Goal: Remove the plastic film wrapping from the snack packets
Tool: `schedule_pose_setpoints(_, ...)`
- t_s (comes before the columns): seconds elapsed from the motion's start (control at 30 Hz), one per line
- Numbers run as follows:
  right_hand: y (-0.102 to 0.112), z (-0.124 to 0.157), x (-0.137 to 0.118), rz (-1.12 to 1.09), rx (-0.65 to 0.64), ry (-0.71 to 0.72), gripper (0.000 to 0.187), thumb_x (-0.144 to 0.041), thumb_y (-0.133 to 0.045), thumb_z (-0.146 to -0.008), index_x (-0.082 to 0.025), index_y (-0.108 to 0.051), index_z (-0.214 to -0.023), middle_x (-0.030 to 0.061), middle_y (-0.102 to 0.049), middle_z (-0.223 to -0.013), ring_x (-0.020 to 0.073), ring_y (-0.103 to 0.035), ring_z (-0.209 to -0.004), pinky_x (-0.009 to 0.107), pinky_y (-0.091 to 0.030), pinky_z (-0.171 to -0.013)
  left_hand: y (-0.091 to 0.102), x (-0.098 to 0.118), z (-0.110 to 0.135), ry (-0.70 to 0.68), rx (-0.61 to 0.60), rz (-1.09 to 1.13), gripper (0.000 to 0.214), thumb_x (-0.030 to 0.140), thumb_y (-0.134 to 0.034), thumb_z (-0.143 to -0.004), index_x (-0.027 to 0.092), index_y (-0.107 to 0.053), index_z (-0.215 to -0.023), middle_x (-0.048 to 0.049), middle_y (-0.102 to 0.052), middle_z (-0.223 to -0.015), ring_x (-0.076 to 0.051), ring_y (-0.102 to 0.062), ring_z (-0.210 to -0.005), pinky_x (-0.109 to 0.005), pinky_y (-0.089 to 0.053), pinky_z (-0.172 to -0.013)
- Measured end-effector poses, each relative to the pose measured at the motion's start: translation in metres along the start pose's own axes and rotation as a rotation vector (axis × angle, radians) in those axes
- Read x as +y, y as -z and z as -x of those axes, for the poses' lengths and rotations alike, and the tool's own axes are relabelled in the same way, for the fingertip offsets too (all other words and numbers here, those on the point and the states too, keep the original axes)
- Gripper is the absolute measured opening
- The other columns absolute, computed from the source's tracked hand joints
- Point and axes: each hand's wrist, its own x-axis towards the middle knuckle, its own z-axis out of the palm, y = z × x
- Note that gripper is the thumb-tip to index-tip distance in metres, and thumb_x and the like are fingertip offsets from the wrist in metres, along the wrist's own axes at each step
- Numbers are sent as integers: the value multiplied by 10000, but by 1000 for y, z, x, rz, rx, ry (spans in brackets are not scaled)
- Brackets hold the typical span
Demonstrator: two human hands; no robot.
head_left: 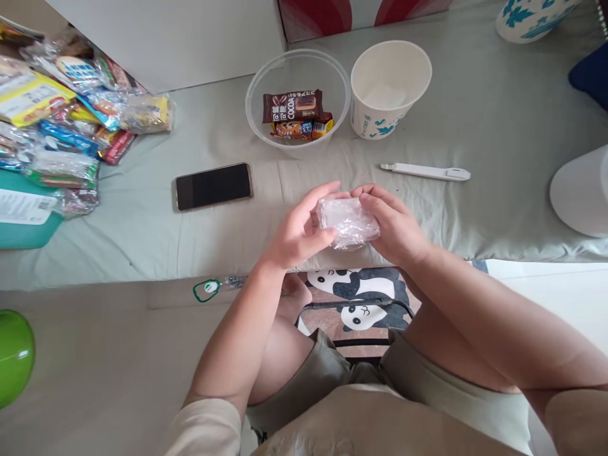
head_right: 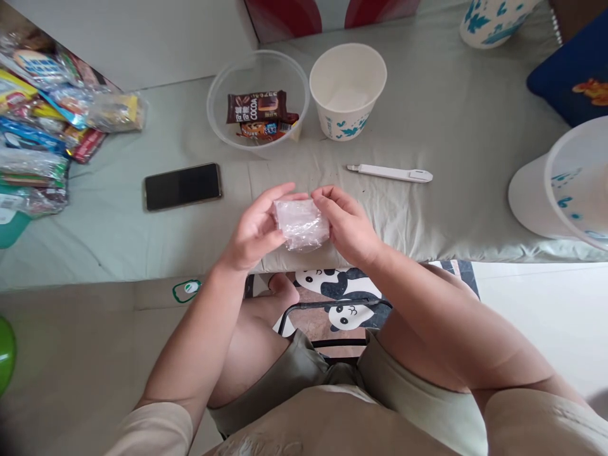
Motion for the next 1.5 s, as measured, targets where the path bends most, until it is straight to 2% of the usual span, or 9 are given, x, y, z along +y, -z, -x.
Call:
schedule_pose_setpoints(0.2,7,1,-3,157,-43,104,374,-350,-650,-707,-226,-622,-1059,44,-611,-1134,149,-584,-849,271,-507,-671,-5,6,-4,231,202,162,399,382,-762,-806,230,-701,-1169,-68,-789,-1105,-189,-748,-887,-274,-607,-675)
schedule_pose_setpoints(0.4,7,0,3,330,38,171,249,-434,-663,-867,-194,-601,-886,1,-578,-791,121,-514,-714,270,-408,-640,-6,11,-4,336,87,277,700,724,-816,-686,192,-732,-1133,-106,-792,-967,-208,-723,-709,-304,-568,-577)
schedule_pose_setpoints(0.5,6,1,2,326,29,184,309,-492,-679,-888,-197,-588,-893,-10,-566,-764,112,-505,-684,270,-395,-621,-11,7,-4,307,164,148,605,545,-950,-629,190,-745,-1074,-60,-785,-910,-169,-713,-743,-271,-572,-663)
schedule_pose_setpoints(0.7,6,6,-3,467,-10,224,372,-545,-708,-892,-203,-580,-822,-38,-467,-615,99,-412,-553,274,-324,-531,-12,2,-2,97,320,-130,406,583,-797,-831,180,-746,-818,-8,-683,-683,-107,-586,-599,-241,-455,-565)
schedule_pose_setpoints(0.83,5,8,-1,401,-13,282,376,-568,-683,-915,-225,-543,-848,-38,-467,-638,97,-382,-552,272,-301,-523,-7,0,0,61,246,-183,330,558,-754,-880,234,-771,-945,26,-593,-597,-103,-479,-511,-254,-369,-484)
schedule_pose_setpoints(1.1,13,9,-2,440,-100,386,189,-410,-614,-912,-224,-648,-907,14,-585,-793,139,-490,-673,303,-391,-631,2,1,0,-37,79,-129,170,373,-690,-922,266,-804,-987,-13,-736,-826,-136,-620,-696,-271,-491,-642)
schedule_pose_setpoints(1.23,18,6,1,352,-149,302,317,-505,-517,-945,-227,-665,-910,22,-571,-778,150,-485,-660,312,-388,-609,6,5,5,-59,40,-139,290,257,-520,-951,235,-810,-957,-33,-771,-938,-151,-652,-808,-275,-507,-713)
schedule_pose_setpoints(1.43,10,-2,4,228,-147,133,606,-415,-879,-707,-261,-514,-1165,-8,-624,-922,136,-601,-702,278,-470,-608,-4,-1,4,-124,163,-382,237,198,-655,-856,205,-728,-1082,-47,-722,-1077,-126,-613,-792,-248,-520,-693)
schedule_pose_setpoints(1.5,8,-3,2,239,-124,128,472,-398,-856,-730,-219,-572,-1060,10,-646,-892,145,-620,-761,288,-495,-678,-7,-3,1,-181,174,-413,258,146,-611,-877,208,-711,-1106,-62,-710,-1146,-131,-638,-870,-245,-538,-740)
